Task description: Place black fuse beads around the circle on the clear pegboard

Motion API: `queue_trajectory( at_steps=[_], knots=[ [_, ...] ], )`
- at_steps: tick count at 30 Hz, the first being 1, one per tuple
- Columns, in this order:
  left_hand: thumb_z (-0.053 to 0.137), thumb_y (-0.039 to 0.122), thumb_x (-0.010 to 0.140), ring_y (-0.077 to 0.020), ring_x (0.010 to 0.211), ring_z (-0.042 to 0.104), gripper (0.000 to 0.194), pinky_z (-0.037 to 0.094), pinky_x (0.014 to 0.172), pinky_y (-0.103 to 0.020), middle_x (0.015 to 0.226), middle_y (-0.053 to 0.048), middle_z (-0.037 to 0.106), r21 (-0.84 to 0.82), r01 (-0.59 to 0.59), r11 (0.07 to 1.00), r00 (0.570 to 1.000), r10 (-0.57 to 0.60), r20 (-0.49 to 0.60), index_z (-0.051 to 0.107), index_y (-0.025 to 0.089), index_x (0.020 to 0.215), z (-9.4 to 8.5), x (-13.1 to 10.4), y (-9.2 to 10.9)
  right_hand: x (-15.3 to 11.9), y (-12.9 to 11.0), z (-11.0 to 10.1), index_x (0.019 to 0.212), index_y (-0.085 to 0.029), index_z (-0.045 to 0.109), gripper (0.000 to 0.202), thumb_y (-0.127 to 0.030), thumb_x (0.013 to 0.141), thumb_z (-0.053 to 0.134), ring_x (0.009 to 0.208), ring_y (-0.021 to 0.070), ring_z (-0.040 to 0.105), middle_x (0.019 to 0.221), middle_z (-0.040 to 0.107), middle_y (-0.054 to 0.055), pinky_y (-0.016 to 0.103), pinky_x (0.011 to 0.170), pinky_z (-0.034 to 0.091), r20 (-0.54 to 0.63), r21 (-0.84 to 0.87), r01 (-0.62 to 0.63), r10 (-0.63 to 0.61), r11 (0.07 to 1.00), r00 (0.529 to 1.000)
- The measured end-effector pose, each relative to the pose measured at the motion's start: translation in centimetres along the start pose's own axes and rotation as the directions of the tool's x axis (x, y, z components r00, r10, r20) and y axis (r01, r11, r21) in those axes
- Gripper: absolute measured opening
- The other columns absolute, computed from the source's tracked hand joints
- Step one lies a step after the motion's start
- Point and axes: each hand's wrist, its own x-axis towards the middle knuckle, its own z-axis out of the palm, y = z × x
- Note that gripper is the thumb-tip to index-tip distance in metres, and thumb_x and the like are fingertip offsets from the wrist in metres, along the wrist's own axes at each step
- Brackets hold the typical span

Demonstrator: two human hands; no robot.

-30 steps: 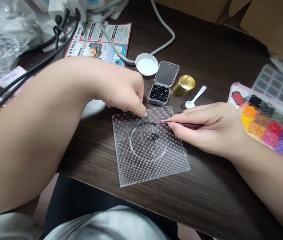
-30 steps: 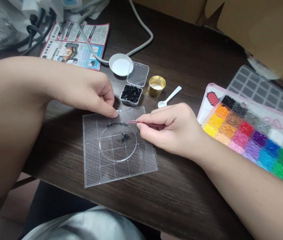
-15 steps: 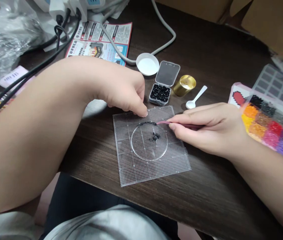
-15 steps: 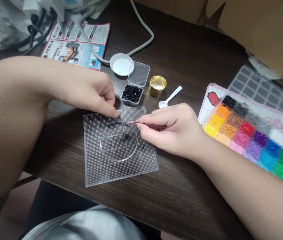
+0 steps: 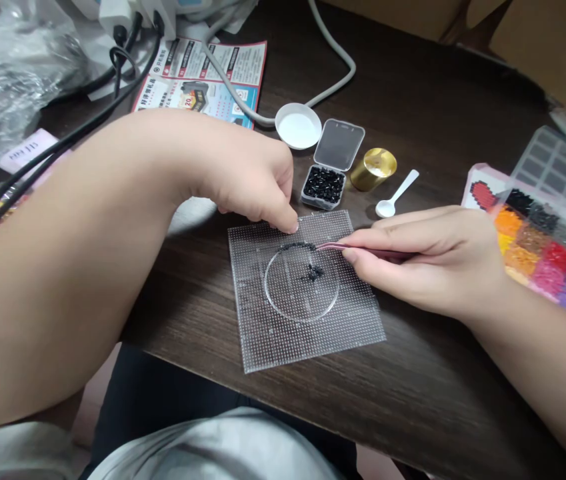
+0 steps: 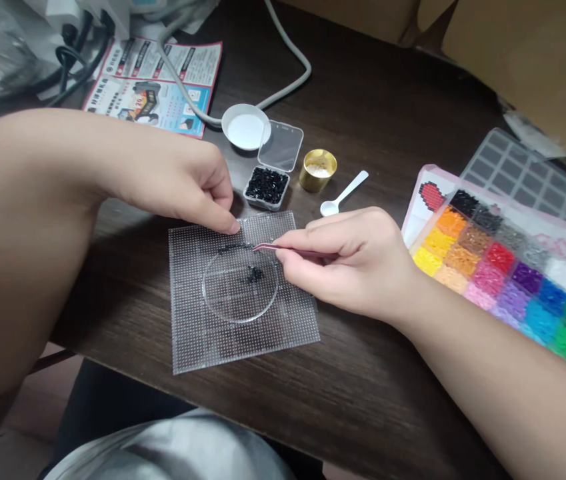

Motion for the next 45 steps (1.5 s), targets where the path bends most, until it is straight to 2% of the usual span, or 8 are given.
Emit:
queue_trajectory(
  at_steps=[5, 13, 18, 24, 27, 30, 39, 45],
  knots=[
    [0.080, 0.065, 0.102, -0.0201, 0.056, 0.050, 0.049, 0.035, 0.059, -0.044, 0.062, -0.002, 0.064, 0.014, 0.093, 0.996, 0.995, -0.094, 0.026, 0.076, 0.029, 0.068, 0.09, 0.72, -0.02, 0.13, -0.34, 0.02, 0.120, -0.027, 0.107, 0.023, -0.014, 0.115, 0.089, 0.060, 0.0149, 0.079, 0.088, 0.095, 0.003, 0.028, 0.054, 0.059, 0.031, -0.006, 0.065, -0.065, 0.998, 0.997],
    [0.081, 0.067, 0.087, -0.0233, 0.057, 0.055, 0.044, 0.036, 0.056, -0.043, 0.063, -0.005, 0.070, 0.082, 0.091, 0.993, 0.996, -0.091, -0.001, 0.076, 0.031, 0.063, -0.08, 0.64, 0.32, 0.62, -0.45, 0.03, 0.116, -0.031, 0.105, 0.030, -0.007, 0.114, 0.088, 0.053, 0.0093, 0.065, 0.071, 0.081, -0.003, 0.024, 0.049, 0.045, 0.036, -0.011, 0.132, -0.131, 0.991, 0.991],
    [0.080, 0.070, 0.086, -0.0238, 0.057, 0.055, 0.045, 0.036, 0.056, -0.043, 0.063, -0.005, 0.070, 0.084, 0.088, 0.993, 0.996, -0.088, -0.008, 0.075, 0.031, 0.063, -0.13, 0.62, 0.24, 0.33, -0.38, -0.10, 0.120, -0.035, 0.106, 0.031, -0.008, 0.113, 0.091, 0.053, 0.0109, 0.065, 0.071, 0.082, -0.003, 0.026, 0.051, 0.052, 0.026, -0.016, 0.110, -0.109, 0.994, 0.994],
    [0.080, 0.070, 0.093, -0.0210, 0.055, 0.051, 0.050, 0.033, 0.057, -0.043, 0.062, -0.004, 0.065, 0.069, 0.096, 0.993, 0.995, -0.096, -0.006, 0.074, 0.030, 0.064, -0.19, 0.37, 0.00, -0.02, -0.19, -0.21, 0.117, -0.034, 0.106, 0.026, -0.014, 0.115, 0.091, 0.054, 0.0125, 0.069, 0.077, 0.087, 0.001, 0.026, 0.047, 0.049, 0.014, -0.044, 0.076, -0.076, 0.996, 0.997],
    [0.079, 0.071, 0.097, -0.0205, 0.055, 0.051, 0.050, 0.033, 0.058, -0.043, 0.063, -0.003, 0.066, 0.052, 0.121, 0.991, 0.992, -0.122, 0.019, 0.077, 0.029, 0.069, -0.17, 0.29, 0.08, -0.01, -0.14, -0.14, 0.118, -0.035, 0.106, 0.028, -0.011, 0.114, 0.092, 0.055, 0.0126, 0.071, 0.080, 0.089, 0.000, 0.027, 0.048, 0.051, 0.016, -0.036, 0.083, -0.083, 0.996, 0.996],
    [0.078, 0.068, 0.100, -0.0199, 0.055, 0.047, 0.049, 0.030, 0.058, -0.043, 0.060, -0.002, 0.060, 0.034, 0.103, 0.994, 0.994, -0.104, 0.030, 0.075, 0.029, 0.071, -0.13, 0.17, 0.37, 0.07, -0.17, -0.06, 0.119, -0.034, 0.105, 0.032, -0.007, 0.114, 0.090, 0.054, 0.0114, 0.071, 0.080, 0.089, 0.000, 0.026, 0.049, 0.052, 0.025, -0.028, 0.104, -0.103, 0.994, 0.994],
    [0.078, 0.070, 0.098, -0.0223, 0.056, 0.048, 0.048, 0.030, 0.059, -0.046, 0.062, -0.003, 0.060, 0.031, 0.087, 0.996, 0.995, -0.088, 0.037, 0.073, 0.030, 0.070, -0.05, 0.53, -0.08, 0.20, -0.23, -0.22, 0.124, -0.038, 0.106, 0.037, -0.005, 0.113, 0.090, 0.056, 0.0124, 0.075, 0.084, 0.093, -0.001, 0.025, 0.050, 0.056, 0.038, -0.029, 0.119, -0.118, 0.993, 0.992],
    [0.077, 0.072, 0.097, -0.0220, 0.056, 0.050, 0.048, 0.031, 0.059, -0.044, 0.063, -0.002, 0.062, 0.030, 0.073, 0.997, 0.997, -0.074, 0.037, 0.076, 0.031, 0.073, -0.02, 0.69, -0.40, 0.10, -0.30, -0.10, 0.118, -0.033, 0.107, 0.029, -0.009, 0.112, 0.091, 0.057, 0.0143, 0.078, 0.083, 0.093, -0.001, 0.027, 0.050, 0.058, 0.001, -0.003, 0.067, -0.067, 0.998, 0.998]
  ],
)
